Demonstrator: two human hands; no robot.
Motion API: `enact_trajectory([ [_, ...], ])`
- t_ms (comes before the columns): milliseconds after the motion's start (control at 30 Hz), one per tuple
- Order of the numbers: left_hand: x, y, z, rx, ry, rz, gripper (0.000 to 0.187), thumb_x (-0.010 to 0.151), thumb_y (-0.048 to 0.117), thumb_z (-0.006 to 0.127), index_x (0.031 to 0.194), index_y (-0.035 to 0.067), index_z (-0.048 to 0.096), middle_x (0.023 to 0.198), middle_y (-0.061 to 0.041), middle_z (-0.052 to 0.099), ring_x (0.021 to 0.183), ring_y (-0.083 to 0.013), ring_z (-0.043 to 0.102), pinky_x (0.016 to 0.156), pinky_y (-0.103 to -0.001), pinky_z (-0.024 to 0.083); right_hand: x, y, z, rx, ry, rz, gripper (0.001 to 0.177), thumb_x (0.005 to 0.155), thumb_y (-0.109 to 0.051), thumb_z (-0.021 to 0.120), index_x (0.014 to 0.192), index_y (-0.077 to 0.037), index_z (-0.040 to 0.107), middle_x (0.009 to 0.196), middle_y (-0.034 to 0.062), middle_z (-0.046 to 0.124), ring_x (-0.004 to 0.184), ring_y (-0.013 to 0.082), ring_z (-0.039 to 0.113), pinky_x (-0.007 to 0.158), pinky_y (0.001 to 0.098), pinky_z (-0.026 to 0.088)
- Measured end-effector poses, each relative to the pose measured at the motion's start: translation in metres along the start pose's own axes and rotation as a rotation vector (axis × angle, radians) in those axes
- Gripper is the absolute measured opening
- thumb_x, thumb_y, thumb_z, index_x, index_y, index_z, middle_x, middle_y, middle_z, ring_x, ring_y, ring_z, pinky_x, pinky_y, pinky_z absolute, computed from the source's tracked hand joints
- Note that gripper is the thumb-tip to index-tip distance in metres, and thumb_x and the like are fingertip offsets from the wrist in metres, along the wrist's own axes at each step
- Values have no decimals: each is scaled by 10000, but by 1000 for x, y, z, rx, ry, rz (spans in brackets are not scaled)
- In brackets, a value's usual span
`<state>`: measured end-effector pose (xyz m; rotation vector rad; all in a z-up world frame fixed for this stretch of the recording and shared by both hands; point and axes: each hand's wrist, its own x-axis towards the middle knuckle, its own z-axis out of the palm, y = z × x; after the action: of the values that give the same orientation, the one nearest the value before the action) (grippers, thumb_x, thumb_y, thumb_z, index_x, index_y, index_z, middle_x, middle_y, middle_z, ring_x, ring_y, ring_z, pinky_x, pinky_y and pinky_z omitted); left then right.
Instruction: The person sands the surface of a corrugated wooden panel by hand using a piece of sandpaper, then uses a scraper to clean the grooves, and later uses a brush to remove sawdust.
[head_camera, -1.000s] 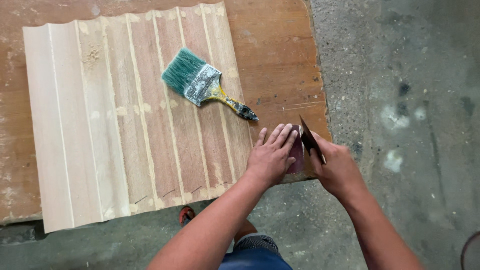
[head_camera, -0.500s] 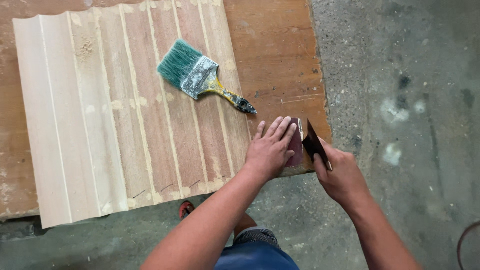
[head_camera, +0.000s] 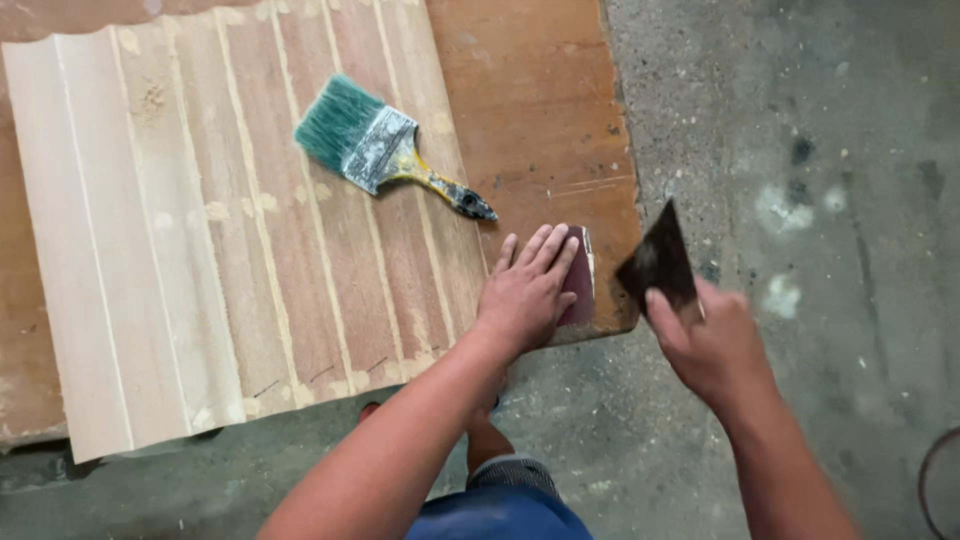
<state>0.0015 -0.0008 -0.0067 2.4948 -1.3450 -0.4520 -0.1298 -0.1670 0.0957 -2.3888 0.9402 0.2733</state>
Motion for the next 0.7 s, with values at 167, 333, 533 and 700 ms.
enact_trajectory([
  [167,0,3,-10,-5,30,5,743,940,437,632,1573,129,395,1652,-97,339,1539,-257,295,1230,-574,236,53,-17,14,52,222,-331,315,989,-358,666,934,-50,699,801,211,702,909,462,690,753,535,549],
  [333,-1,3,-10,2,62,1,738,917,433,657,1553,134,432,1627,-94,380,1525,-254,321,1219,-571,251,73,-18,28,58,222,-363,254,967,-316,641,956,-67,693,804,198,707,920,442,695,758,533,546],
  [533,-2,3,-5,10,93,0,739,901,442,674,1540,143,455,1616,-92,400,1516,-247,339,1212,-565,266,75,-16,34,13,223,-398,248,952,-307,642,948,-62,677,802,219,707,887,461,697,753,566,547],
  [700,0,4,-4,8,98,-2,737,898,438,677,1538,144,459,1615,-89,402,1518,-245,338,1216,-564,258,71,-21,32,6,214,-409,219,952,-265,624,1042,-75,687,831,198,724,890,448,708,752,543,557],
])
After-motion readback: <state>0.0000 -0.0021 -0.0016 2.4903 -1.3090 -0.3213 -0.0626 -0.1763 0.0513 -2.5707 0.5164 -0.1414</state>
